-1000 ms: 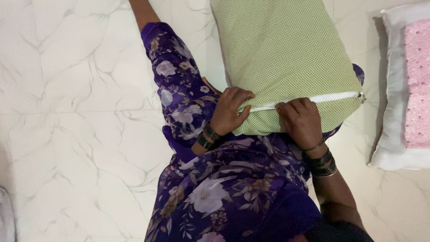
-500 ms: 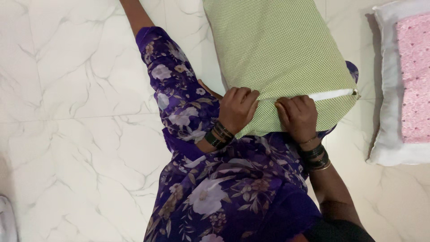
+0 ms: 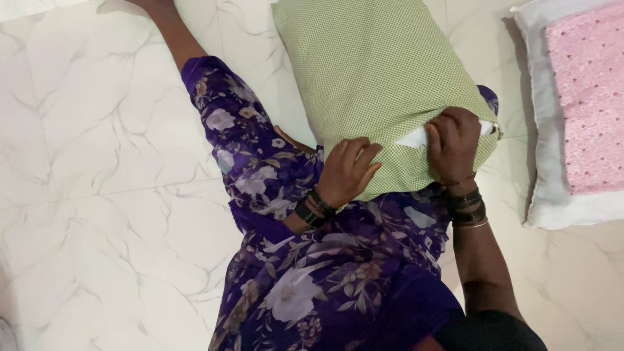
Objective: The person inserts a white pillow into a green patterned pillowcase while sitting on the floor. They align the corners, push the pillow inside, and zip the case closed.
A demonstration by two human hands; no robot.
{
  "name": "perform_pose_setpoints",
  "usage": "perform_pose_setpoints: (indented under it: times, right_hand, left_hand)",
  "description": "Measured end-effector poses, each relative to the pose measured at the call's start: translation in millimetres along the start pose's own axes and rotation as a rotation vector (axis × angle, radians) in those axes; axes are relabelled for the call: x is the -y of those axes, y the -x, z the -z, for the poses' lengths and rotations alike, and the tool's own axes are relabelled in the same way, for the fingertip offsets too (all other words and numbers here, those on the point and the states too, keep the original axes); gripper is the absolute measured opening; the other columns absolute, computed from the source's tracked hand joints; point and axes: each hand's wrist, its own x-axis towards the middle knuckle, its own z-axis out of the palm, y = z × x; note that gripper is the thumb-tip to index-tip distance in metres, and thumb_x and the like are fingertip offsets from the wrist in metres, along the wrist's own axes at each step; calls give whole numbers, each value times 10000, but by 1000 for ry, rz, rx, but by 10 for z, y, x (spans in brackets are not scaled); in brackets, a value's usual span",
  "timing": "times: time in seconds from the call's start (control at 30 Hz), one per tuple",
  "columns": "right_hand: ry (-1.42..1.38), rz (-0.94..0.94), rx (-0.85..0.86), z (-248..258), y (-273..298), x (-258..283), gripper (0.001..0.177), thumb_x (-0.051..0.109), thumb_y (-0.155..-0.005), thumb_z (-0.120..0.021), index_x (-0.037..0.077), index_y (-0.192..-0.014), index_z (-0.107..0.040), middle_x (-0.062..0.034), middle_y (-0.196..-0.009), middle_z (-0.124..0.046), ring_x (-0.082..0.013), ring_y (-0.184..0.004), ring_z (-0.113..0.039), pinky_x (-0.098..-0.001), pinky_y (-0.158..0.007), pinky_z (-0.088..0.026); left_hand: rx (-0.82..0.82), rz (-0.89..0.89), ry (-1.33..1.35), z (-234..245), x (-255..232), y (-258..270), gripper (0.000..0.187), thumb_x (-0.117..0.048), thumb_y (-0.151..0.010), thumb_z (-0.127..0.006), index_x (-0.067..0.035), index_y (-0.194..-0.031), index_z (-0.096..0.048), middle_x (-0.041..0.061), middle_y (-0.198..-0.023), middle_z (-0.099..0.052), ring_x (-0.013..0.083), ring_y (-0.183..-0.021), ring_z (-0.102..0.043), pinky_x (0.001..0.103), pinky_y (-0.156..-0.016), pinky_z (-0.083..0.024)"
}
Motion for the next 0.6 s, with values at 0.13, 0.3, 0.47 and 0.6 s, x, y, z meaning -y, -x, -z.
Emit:
perform_pose_setpoints:
  times: [0.13,0.3,0.47,0.6]
  right_hand:
    - [24,-188,-98,325,131,-288,229,43,-1020,-709,45,-1238,-637,-152,-1255,-615,-337,-1244,-542,-462,-1088,-446]
    - [141,-212,-18,610,255,-568,471,13,-914,-681,51,-1373,-581,-200,-1377,-540,-345,-1337,-469,-457,-1163,-426]
    - [-497,-664,156,285,296,-518,727,94,-929,-638,97,-1587,-329,-174,-1551,-496,-325,-1363,-568,-416,-1101,-516]
    - [-395,-448,268,-58,423,-144,794,144,-920,-769,81,-1578,-328,-237,-1504,-472,-346,-1251,-587,-418,-974,-556]
  left_hand:
    - [10,43,-26,-44,-39,-49,489,-263,-947,-771,-56,-1341,-568,142,-1231,-564,311,-1069,-553,451,-914,-474]
    - [30,113,-106,-203,-68,-134,553,-234,-910,-775,-67,-1394,-564,142,-1296,-548,327,-1180,-521,481,-991,-427]
    - [49,159,-208,-331,193,-112,564,-143,-869,-776,-98,-1398,-587,132,-1330,-562,326,-1223,-518,480,-1032,-411]
    - [115,303,-293,-200,745,-64,491,-43,-837,-750,-116,-1310,-639,108,-1262,-583,331,-1212,-524,500,-1003,-405]
